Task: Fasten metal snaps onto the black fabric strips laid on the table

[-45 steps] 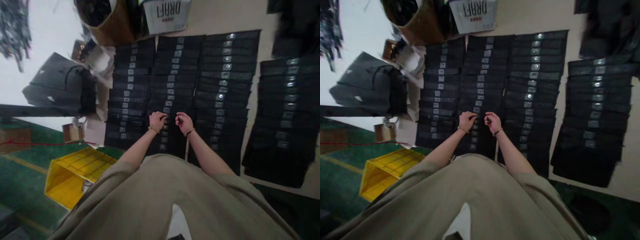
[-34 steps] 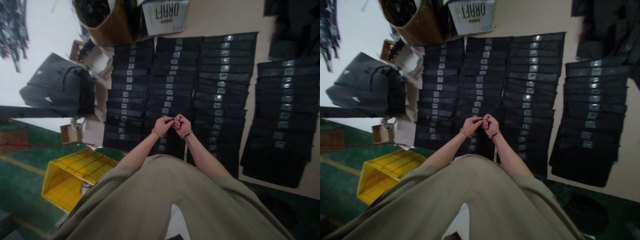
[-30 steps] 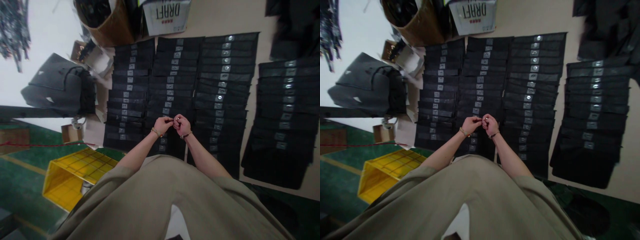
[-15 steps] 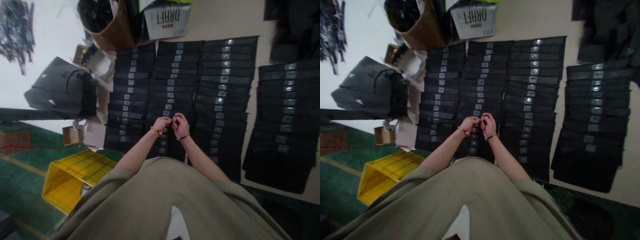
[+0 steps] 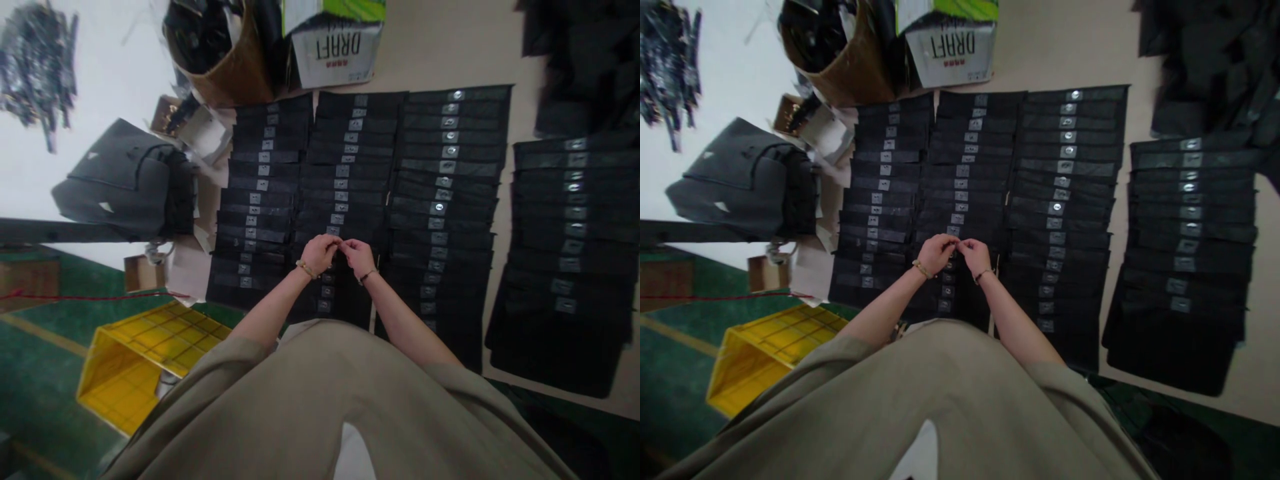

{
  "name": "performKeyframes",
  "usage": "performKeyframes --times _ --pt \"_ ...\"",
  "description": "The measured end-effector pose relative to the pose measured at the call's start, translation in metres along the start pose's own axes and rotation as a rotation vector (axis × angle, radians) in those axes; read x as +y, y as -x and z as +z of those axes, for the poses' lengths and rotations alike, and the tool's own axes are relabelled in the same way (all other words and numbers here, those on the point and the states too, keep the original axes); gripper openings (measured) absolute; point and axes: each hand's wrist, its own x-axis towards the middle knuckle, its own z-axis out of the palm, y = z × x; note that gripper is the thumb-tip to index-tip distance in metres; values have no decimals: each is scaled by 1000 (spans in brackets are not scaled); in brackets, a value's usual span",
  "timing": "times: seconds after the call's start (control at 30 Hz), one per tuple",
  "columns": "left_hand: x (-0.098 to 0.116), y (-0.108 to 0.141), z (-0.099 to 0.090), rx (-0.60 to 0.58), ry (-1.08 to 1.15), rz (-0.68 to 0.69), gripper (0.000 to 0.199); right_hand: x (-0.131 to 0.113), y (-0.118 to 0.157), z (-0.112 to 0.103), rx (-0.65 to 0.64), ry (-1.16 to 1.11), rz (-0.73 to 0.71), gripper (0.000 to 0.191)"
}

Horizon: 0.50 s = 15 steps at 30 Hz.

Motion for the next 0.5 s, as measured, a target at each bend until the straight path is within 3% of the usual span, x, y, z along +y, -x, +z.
performKeyframes --times 0.13,0.3,0.5 --pt "-6 -9 -10 -34 -136 86 22 -12 -12 1 -67 -1 65 40" --pt "-18 -23 -1 133 -276 38 20 -30 -24 2 -100 -127 84 30" --pt "-30 -28 10 227 -353 24 21 -31 -30 -12 -146 -247 68 39"
